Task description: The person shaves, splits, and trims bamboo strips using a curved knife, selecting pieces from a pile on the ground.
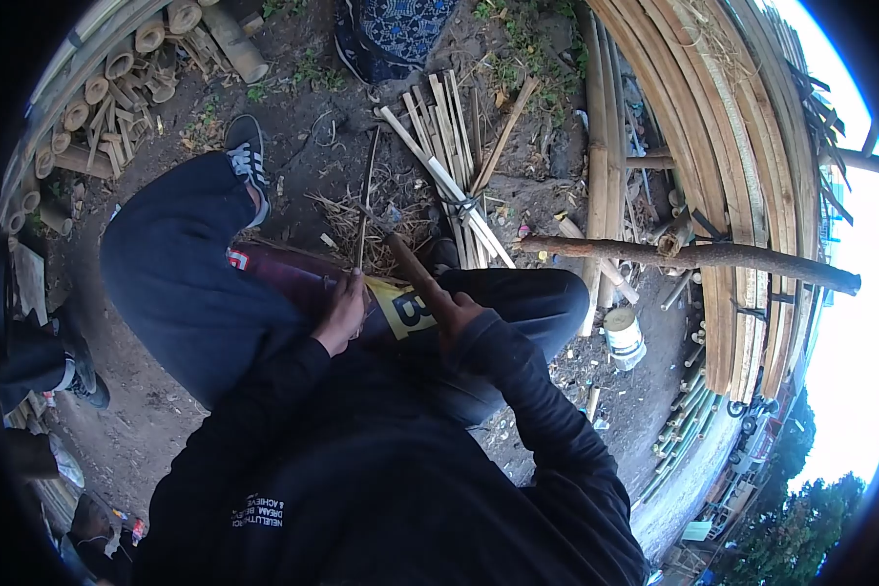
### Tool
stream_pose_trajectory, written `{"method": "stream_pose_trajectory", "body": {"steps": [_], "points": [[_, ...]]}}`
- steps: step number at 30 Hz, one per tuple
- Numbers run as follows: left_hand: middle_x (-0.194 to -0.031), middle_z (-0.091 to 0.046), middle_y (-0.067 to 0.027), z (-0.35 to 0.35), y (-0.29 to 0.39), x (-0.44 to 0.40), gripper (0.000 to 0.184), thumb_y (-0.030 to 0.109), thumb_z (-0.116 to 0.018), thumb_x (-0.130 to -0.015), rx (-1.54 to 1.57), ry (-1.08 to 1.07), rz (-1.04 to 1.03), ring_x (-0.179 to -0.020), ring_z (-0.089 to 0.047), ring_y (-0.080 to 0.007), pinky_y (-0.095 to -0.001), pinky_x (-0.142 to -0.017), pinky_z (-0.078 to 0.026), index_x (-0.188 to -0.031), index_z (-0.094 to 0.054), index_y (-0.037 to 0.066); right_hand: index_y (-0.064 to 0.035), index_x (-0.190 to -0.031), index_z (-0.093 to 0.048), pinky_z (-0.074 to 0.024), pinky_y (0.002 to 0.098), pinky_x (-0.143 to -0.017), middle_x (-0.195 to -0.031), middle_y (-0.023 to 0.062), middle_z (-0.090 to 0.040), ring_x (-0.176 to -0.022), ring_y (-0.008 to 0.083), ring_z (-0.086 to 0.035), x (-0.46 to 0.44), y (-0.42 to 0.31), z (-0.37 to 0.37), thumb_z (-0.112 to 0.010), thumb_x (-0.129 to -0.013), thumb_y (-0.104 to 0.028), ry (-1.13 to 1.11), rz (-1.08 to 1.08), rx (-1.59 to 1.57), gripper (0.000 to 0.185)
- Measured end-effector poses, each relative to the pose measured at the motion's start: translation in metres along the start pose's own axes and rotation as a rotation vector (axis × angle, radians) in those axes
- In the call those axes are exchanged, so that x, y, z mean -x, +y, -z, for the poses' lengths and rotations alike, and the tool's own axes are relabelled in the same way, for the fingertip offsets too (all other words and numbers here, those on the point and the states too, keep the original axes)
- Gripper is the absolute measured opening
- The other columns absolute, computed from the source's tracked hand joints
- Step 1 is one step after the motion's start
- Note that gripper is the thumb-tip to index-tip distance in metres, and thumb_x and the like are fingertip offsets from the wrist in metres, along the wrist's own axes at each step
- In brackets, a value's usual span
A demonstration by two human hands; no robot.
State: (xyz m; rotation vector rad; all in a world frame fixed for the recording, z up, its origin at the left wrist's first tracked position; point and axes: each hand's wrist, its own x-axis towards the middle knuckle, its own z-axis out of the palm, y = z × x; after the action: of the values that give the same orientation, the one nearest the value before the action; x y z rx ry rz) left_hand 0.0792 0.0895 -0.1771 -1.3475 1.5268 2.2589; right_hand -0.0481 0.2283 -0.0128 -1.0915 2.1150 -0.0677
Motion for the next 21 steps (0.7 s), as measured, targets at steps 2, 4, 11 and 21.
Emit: {"method": "stream_pose_trajectory", "body": {"steps": [2, 4, 11, 21], "points": [[-0.075, -0.052, -0.0089, 0.0, -0.002, -0.001, 0.05, 0.049, -0.032, -0.1, -0.01, -0.016, 0.049, -0.07, -0.055, -0.0217, -0.0375, -0.063, -0.042, -0.102, -0.051, 0.004, -0.0153, -0.147, -0.022, -0.0523, 0.0504, -0.067, -0.096, 0.0267, -0.056, -0.078, 0.0452, -0.062, 0.008, -0.009, 0.005, -0.054, -0.078, -0.007, -0.031, -0.027, 0.065, 0.077], [-0.074, -0.052, -0.0089, -0.002, -0.014, -0.009, 0.05, 0.049, -0.032, -0.1, 0.009, -0.018, 0.041, -0.068, -0.055, -0.0224, -0.0382, -0.061, -0.042, -0.102, -0.051, 0.004, -0.0162, -0.148, -0.02, -0.0526, 0.0493, -0.062, -0.097, 0.0273, -0.056, -0.073, 0.0446, -0.063, 0.013, -0.017, 0.011, -0.056, -0.078, -0.008, -0.069, -0.032, 0.1, 0.079], [-0.066, -0.05, -0.0072, 0.001, -0.007, -0.002, 0.048, 0.049, -0.033, -0.099, 0.047, -0.068, 0.049, -0.049, -0.049, -0.0197, -0.0361, -0.042, -0.037, -0.096, -0.05, 0.004, -0.0163, -0.149, -0.016, -0.0536, 0.0486, -0.064, -0.1, 0.0292, -0.056, -0.077, 0.0443, -0.064, -0.007, -0.013, 0.021, -0.057, -0.078, -0.011, -0.158, -0.076, 0.189, 0.082], [-0.055, -0.036, 0.0036, 0.006, 0.01, 0.004, 0.033, 0.038, -0.036, -0.102, 0.363, -0.068, 0.133, -0.039, -0.034, -0.0082, -0.0261, -0.035, -0.026, -0.082, -0.043, 0.012, -0.0237, -0.15, -0.014, -0.0515, 0.0502, -0.062, -0.093, 0.0257, -0.057, -0.073, 0.0434, -0.063, -0.015, -0.019, -0.002, -0.054, -0.079, -0.006, -0.086, -0.008, 0.118, 0.084]]}}
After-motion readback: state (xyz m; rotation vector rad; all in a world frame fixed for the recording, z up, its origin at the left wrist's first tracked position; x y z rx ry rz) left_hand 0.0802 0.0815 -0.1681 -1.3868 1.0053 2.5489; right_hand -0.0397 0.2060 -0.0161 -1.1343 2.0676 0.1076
